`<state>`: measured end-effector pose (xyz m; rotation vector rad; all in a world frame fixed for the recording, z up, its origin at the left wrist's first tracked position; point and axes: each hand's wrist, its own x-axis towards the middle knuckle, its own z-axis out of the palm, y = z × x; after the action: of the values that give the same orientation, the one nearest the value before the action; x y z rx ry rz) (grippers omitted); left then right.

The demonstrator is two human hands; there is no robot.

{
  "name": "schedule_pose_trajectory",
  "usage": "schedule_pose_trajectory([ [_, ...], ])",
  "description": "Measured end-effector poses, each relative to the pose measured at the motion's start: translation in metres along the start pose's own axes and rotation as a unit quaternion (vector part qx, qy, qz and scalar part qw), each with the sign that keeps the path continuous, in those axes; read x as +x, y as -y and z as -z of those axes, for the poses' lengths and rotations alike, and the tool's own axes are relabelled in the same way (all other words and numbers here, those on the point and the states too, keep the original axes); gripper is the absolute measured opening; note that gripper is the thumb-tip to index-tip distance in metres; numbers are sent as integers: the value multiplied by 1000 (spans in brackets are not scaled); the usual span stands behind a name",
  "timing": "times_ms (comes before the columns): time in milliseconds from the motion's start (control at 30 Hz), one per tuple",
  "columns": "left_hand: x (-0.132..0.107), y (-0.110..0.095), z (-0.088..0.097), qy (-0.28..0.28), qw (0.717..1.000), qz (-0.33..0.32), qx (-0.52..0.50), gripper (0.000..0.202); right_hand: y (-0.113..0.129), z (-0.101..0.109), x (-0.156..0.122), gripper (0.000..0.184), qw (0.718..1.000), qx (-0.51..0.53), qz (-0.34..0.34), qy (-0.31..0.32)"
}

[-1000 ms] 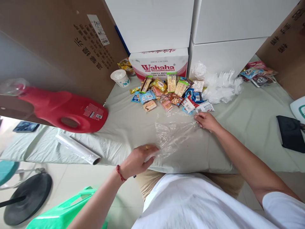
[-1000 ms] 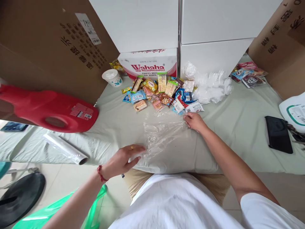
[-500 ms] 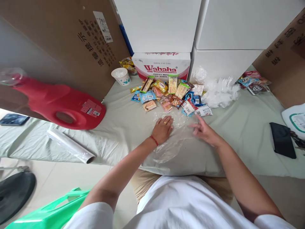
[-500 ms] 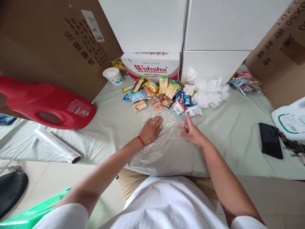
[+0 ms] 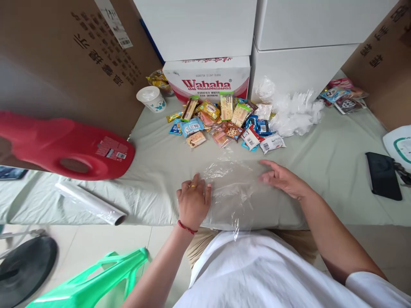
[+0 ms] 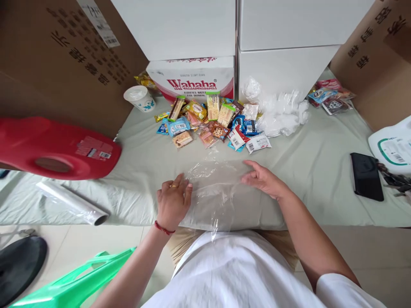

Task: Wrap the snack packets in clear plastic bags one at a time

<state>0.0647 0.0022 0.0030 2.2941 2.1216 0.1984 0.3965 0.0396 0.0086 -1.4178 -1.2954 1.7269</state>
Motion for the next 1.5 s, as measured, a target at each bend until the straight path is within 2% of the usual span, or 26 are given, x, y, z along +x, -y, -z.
schedule_pose_trajectory([
  [100, 9, -1, 6, -77, 996, -38, -6, 40, -3, -3, 6, 93, 999, -20, -27, 37],
  [167, 20, -3, 5, -104, 983, -145, -37, 36, 0, -4, 12, 84, 998, -42, -27, 34],
  [233, 35, -6, -1, -68, 953, -286, -74, 39, 8, -4, 18, 78, 997, -60, -19, 43],
  [267, 43, -8, -6, -34, 937, -336, -86, 41, 13, -3, 21, 76, 996, -67, -15, 49],
  [300, 50, -9, -12, 1, 929, -358, -93, 44, 19, -2, 24, 74, 996, -73, -11, 50],
  [333, 56, -11, -17, 30, 930, -354, -95, 47, 24, 1, 26, 73, 996, -79, -8, 42],
  [400, 62, -13, -27, 64, 947, -300, -91, 52, 31, 10, 29, 72, 996, -88, -2, 0],
  [500, 55, -14, -34, 72, 974, -202, -72, 56, 31, 30, 29, 74, 992, -115, 10, -55],
  [567, 43, -15, -33, 66, 988, -127, -58, 58, 27, 40, 26, 65, 974, -189, 13, -121],
  [600, 36, -16, -32, 64, 993, -89, -53, 60, 26, 41, 23, 57, 953, -242, 17, -179],
  [667, 26, -16, -28, 57, 997, -24, -45, 62, 27, 33, 16, 39, 888, -338, 55, -307],
  [700, 22, -17, -26, 49, 998, 0, -42, 63, 29, 22, 11, 33, 856, -366, 92, -354],
  [733, 20, -17, -24, 37, 998, 17, -38, 64, 32, 7, 6, 28, 833, -381, 141, -375],
  [800, 19, -17, -19, 4, 999, 24, -28, 64, 36, -31, -4, 27, 816, -398, 251, -337],
  [867, 25, -15, -16, -16, 1000, -11, -21, 60, 33, -69, -9, 30, 807, -440, 334, -207],
  [933, 35, -11, -16, -6, 998, -56, -19, 56, 19, -94, -7, 40, 783, -495, 361, -106],
  [967, 40, -7, -17, 7, 998, -68, -19, 55, 9, -99, -5, 46, 772, -520, 358, -76],
  [1000, 45, -2, -19, 19, 997, -67, -17, 55, -4, -99, -3, 52, 764, -540, 347, -61],
  [1067, 53, 8, -25, 34, 999, -37, -9, 56, -28, -87, 1, 55, 762, -563, 318, -47],
  [1133, 57, 16, -30, 38, 999, -6, -4, 58, -44, -63, -1, 52, 776, -558, 291, -43],
  [1200, 57, 21, -33, 38, 999, 5, -3, 60, -44, -38, -4, 49, 798, -533, 280, -24],
  [1267, 56, 23, -35, 36, 999, 2, -7, 61, -26, -17, -3, 42, 818, -506, 272, -6],
  [1333, 55, 23, -35, 34, 999, -5, -10, 62, 8, -3, 9, 36, 822, -506, 259, -33],
  [1400, 55, 22, -34, 35, 999, -10, -11, 63, 49, 4, 37, 35, 799, -534, 247, -121],
  [1500, 56, 22, -33, 40, 999, -12, -8, 64, 108, 5, 101, 39, 757, -557, 235, -248],
])
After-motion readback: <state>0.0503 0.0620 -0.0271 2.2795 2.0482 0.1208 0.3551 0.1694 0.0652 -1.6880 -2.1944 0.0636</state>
